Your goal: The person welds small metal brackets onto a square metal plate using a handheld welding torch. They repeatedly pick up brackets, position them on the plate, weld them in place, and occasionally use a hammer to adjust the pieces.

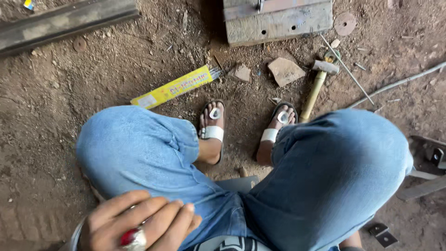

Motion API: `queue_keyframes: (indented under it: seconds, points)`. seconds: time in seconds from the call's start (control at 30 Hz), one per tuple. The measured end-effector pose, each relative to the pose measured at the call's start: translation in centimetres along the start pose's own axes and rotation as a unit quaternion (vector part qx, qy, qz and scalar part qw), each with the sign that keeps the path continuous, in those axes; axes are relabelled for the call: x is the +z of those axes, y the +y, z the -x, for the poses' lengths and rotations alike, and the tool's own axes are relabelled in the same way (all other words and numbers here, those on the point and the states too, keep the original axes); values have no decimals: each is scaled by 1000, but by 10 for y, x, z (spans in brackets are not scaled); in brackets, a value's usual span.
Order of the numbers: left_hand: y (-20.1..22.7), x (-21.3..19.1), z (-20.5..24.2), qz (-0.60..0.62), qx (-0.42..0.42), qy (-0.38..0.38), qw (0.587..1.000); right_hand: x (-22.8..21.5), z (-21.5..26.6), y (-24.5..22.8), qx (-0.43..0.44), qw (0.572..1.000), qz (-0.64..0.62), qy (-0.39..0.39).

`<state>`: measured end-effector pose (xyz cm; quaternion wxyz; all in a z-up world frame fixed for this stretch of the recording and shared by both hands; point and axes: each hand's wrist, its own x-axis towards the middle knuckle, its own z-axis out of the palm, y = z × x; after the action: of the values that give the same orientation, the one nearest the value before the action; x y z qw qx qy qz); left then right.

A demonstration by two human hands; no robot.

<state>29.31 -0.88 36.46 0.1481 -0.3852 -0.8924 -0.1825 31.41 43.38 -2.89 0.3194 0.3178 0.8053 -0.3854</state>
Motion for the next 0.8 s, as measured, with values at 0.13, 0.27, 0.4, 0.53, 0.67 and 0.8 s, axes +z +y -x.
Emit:
queue_keyframes:
  seconds: [0.13, 0.27, 0.4, 0.53, 0.67, 0.8]
  points:
    - [-29, 5, -40, 6, -5, 12, 1000, -25, -3, 15, 8, 1000, -18, 17]
    - [-58, 17, -59, 0, -6, 20, 1000, -25, -20, 6, 10, 999, -44, 28]
    - [-72, 40, -76, 21, 5, 40, 999, -5, -21, -1, 8, 997, -67, 20]
    - [-68, 48, -94, 38, -47, 9, 998, 14, 3, 12, 26, 998, -54, -20]
    - [-67, 48, -110, 84, -44, 55, 994, 21, 42, 34, 53, 996, -25, -68]
    - [-69, 45, -111, 108, -36, 54, 992, 28, 57, 36, 60, 995, -25, -81]
